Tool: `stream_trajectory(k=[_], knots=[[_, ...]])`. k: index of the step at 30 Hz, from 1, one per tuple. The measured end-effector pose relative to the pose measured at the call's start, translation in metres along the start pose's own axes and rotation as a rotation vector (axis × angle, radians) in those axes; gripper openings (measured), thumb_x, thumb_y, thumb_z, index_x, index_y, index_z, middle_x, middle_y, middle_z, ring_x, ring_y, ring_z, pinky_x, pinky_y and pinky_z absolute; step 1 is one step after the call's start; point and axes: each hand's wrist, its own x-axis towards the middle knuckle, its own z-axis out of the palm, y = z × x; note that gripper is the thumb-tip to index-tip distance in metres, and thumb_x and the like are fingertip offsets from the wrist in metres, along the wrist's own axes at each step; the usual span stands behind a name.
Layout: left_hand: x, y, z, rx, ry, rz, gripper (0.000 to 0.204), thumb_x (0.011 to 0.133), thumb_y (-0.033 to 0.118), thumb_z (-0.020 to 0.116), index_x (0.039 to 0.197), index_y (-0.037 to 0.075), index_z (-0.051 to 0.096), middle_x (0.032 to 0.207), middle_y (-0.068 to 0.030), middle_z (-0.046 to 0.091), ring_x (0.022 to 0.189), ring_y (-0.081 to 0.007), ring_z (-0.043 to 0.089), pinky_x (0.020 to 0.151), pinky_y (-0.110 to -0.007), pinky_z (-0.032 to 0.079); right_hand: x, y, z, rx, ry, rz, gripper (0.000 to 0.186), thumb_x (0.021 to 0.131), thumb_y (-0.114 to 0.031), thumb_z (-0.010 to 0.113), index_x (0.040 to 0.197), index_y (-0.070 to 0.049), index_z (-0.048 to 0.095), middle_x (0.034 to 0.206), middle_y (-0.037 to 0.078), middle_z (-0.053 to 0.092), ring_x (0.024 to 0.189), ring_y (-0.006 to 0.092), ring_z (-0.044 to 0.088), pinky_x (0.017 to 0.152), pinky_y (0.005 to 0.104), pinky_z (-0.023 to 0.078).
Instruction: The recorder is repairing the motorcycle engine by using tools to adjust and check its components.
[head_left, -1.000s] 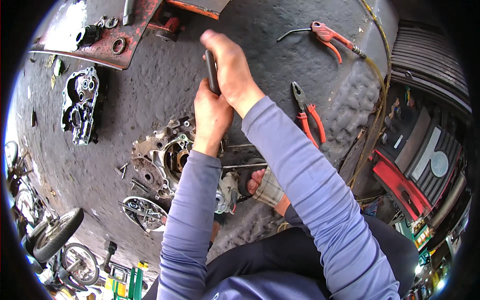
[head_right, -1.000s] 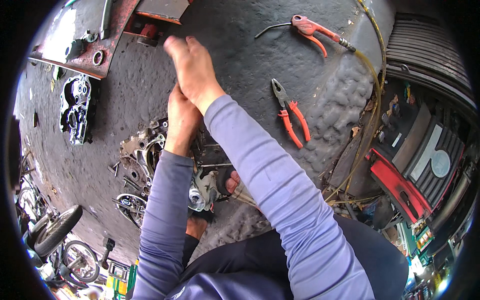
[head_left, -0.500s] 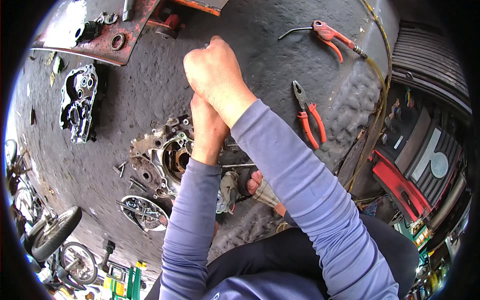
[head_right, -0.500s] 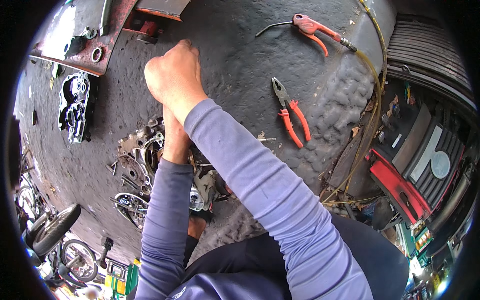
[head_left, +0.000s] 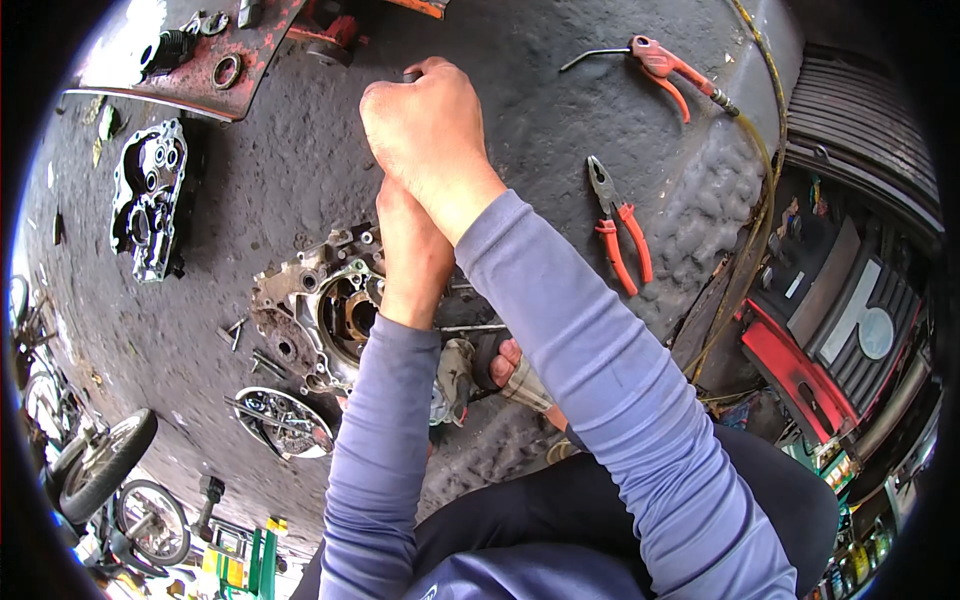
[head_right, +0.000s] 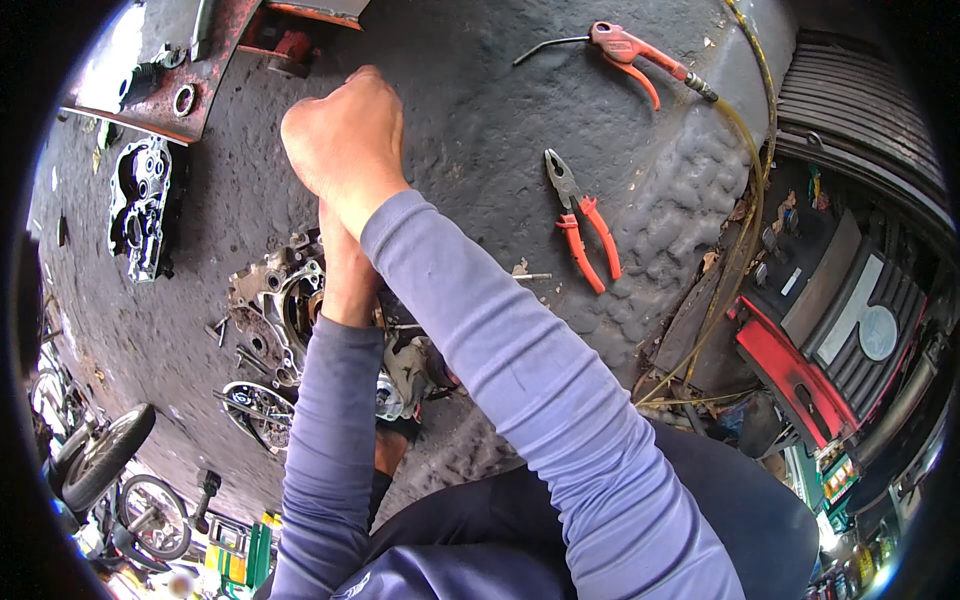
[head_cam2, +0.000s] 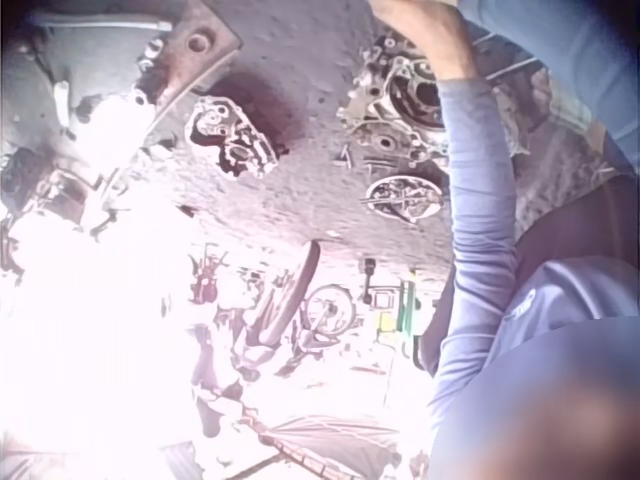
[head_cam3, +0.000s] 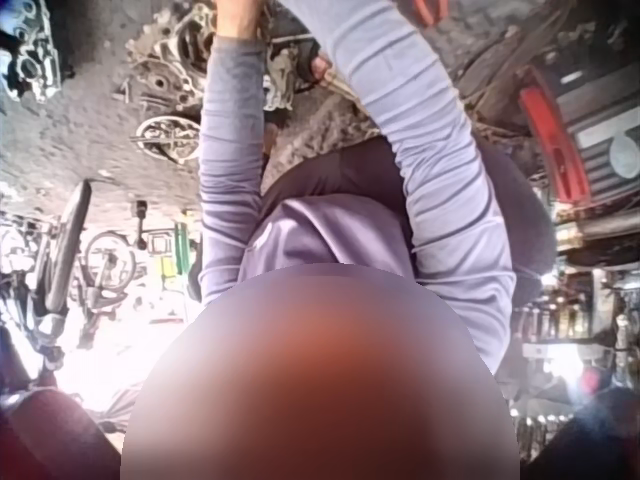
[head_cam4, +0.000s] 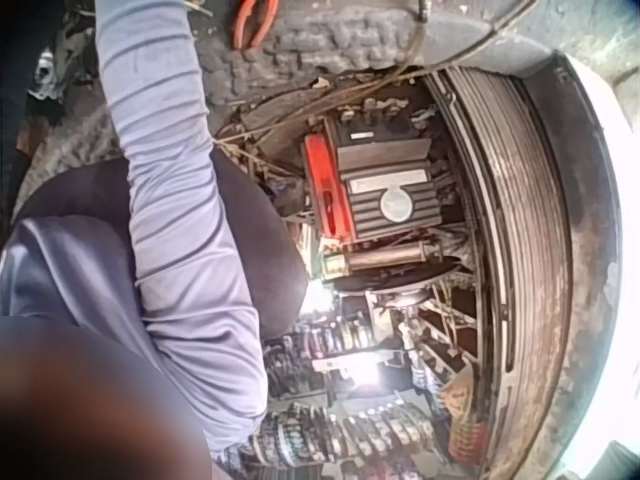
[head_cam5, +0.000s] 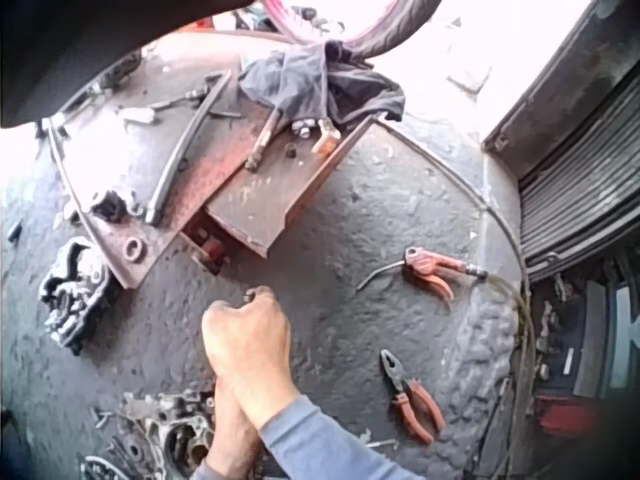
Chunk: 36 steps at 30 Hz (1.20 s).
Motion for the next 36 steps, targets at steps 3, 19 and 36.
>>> stream_trajectory(k=[3,19,36], knots=[[0.003,-0.005,0.001,0.011,0.010,-0.036,0.035,0.085,0.024,0.071,0.112,0.003,0.067,0.103,-0.0207,0.072,0.100,-0.0381,0.070,0.081,-0.046,0.054,-0.001,0.002,0.004,-0.012,0.043,-0.031,0.037,0.079,-0.018,0.062,0.102,0.010,0.066,0.089,0.028,0.071,0.088,0.0383,0.071,0.081,0.0396,0.056],[0.007,-0.012,0.005,-0.003,0.009,-0.151,0.025,0.087,0.016,0.077,0.105,0.001,0.069,0.093,-0.0058,0.072,0.083,-0.0119,0.064,0.072,-0.033,0.053,0.006,0.002,0.006,-0.045,0.045,-0.053,0.029,0.083,-0.017,0.061,0.093,0.010,0.069,0.090,0.034,0.069,0.088,0.0477,0.070,0.083,0.0479,0.057],[-0.041,0.013,-0.098,0.907,-0.146,0.217,0.061,0.085,0.038,0.073,0.132,0.003,0.055,0.137,-0.0216,0.051,0.133,-0.0403,0.044,0.114,-0.055,0.031,0.018,0.011,0.013,0.097,-0.087,0.319,0.043,0.080,-0.033,0.069,0.092,0.008,0.072,0.101,0.033,0.069,0.104,0.0459,0.067,0.092,0.0447,0.053]])
